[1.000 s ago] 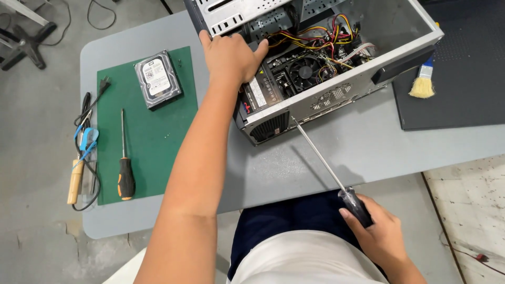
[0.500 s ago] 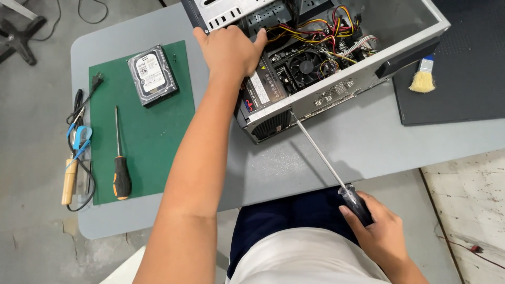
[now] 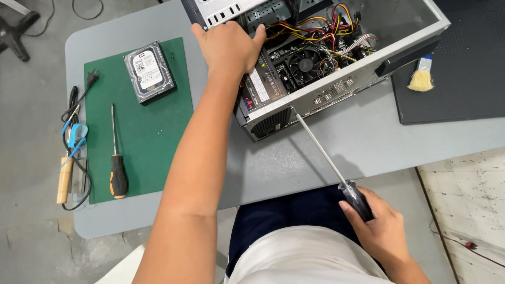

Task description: The person removes screws from a power supply unit, cleans the cables with a brush, and then installs the unit into a computer case.

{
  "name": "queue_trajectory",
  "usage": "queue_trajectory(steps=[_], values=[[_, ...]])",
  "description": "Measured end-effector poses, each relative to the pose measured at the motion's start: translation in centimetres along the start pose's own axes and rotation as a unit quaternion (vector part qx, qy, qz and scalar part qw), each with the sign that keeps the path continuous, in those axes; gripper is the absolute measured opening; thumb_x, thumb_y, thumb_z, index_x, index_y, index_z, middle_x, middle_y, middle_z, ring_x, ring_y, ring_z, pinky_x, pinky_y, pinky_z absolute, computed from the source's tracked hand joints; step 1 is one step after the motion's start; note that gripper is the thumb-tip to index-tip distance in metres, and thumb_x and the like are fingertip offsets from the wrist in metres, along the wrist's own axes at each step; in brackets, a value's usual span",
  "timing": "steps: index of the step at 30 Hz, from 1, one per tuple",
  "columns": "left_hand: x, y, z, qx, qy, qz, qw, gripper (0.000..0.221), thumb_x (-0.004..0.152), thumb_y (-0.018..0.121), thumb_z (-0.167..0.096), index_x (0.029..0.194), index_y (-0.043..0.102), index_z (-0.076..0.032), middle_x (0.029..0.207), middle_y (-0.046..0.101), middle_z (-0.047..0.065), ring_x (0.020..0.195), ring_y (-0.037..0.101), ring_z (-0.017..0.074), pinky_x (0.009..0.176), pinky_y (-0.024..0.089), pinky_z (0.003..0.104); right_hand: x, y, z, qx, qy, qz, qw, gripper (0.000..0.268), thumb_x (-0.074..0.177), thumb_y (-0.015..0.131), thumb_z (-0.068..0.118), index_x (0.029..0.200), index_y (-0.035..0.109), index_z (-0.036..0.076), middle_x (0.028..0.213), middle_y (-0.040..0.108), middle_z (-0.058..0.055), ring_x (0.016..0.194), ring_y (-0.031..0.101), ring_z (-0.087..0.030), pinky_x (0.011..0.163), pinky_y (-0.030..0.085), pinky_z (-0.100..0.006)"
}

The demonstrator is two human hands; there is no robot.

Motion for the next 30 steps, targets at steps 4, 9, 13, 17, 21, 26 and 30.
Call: queue_trajectory(steps=[4, 9, 13, 17, 21, 26, 30], values=[[0.0, 0.2, 0.1, 0.001, 0.004, -0.018, 1.000, 0.067, 0.091, 0.028, -0.064, 0.046, 0.042, -0.015, 0.048, 0.051, 0.000, 0.053, 0.052, 0.0258, 0.096, 0.023, 0.044, -0.3, 0.0, -0.3, 0.001, -0.048, -0.054, 0.997, 0.038, 0.078, 0.063, 0.037, 0.110, 0.064, 0.017, 0.100, 0.070, 0.005, 0.091, 0.065, -0.013, 0.085, 0.046, -0.025], [0.1, 0.1, 0.0, 0.003, 0.000, -0.003, 1.000, 0.067, 0.091, 0.027, -0.063, 0.045, 0.041, -0.016, 0.047, 0.050, -0.001, 0.054, 0.052, 0.0247, 0.095, 0.023, 0.043, -0.4, 0.1, -0.1, -0.007, -0.049, -0.050, 0.998, 0.038, 0.078, 0.062, 0.038, 0.109, 0.064, 0.017, 0.101, 0.070, 0.005, 0.093, 0.065, -0.013, 0.084, 0.046, -0.026], [0.2, 0.1, -0.1, 0.001, -0.002, -0.005, 1.000, 0.068, 0.089, 0.027, -0.064, 0.048, 0.050, -0.015, 0.054, 0.056, 0.001, 0.060, 0.056, 0.0262, 0.093, 0.023, 0.043, -0.3, 0.1, -0.2, -0.019, -0.043, -0.051, 0.998, 0.039, 0.078, 0.062, 0.040, 0.109, 0.064, 0.017, 0.100, 0.070, 0.004, 0.092, 0.065, -0.015, 0.083, 0.046, -0.028], [0.1, 0.0, -0.2, 0.009, 0.000, 0.002, 1.000, 0.069, 0.090, 0.025, -0.063, 0.044, 0.047, -0.016, 0.052, 0.054, 0.000, 0.057, 0.054, 0.0250, 0.093, 0.022, 0.043, -1.2, -0.9, 0.9, -0.021, -0.004, -0.053, 0.998, 0.036, 0.078, 0.064, 0.038, 0.109, 0.065, 0.020, 0.088, 0.070, 0.006, 0.059, 0.059, -0.015, 0.071, 0.047, -0.025], [0.2, -0.1, -0.1, 0.005, 0.003, 0.006, 1.000, 0.068, 0.090, 0.026, -0.064, 0.047, 0.048, -0.016, 0.053, 0.055, 0.001, 0.058, 0.054, 0.0251, 0.092, 0.022, 0.043, -2.0, -4.3, 4.6, -0.075, -0.025, -0.094, 0.992, 0.053, 0.068, 0.074, 0.024, 0.118, 0.060, 0.010, 0.107, 0.059, -0.006, 0.079, 0.062, -0.020, 0.068, 0.049, -0.037], [0.0, -0.5, -0.1, -0.011, 0.007, 0.001, 1.000, 0.067, 0.090, 0.028, -0.064, 0.049, 0.049, -0.015, 0.056, 0.057, 0.002, 0.060, 0.056, 0.0271, 0.096, 0.021, 0.045, -4.7, -4.5, 3.7, -0.190, -0.241, -0.322, 0.896, 0.022, 0.086, 0.081, 0.007, 0.104, 0.070, 0.005, 0.102, 0.066, -0.008, 0.088, 0.064, -0.018, 0.070, 0.050, -0.029], [0.3, -0.2, 0.5, -0.009, 0.024, -0.004, 1.000, 0.068, 0.090, 0.031, -0.063, 0.044, 0.048, -0.016, 0.051, 0.054, 0.001, 0.058, 0.055, 0.0260, 0.094, 0.022, 0.045, -5.1, -4.4, 5.3, -0.186, -0.309, -0.326, 0.874, 0.033, 0.083, 0.083, 0.020, 0.102, 0.073, -0.005, 0.088, 0.068, -0.015, 0.060, 0.057, -0.018, 0.051, 0.045, -0.029]])
Point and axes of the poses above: each hand's wrist, its own x-axis towards the middle knuckle, its own y-axis out of the palm, z = x × y, the point moved 2 cm from there along x, towards the middle knuckle
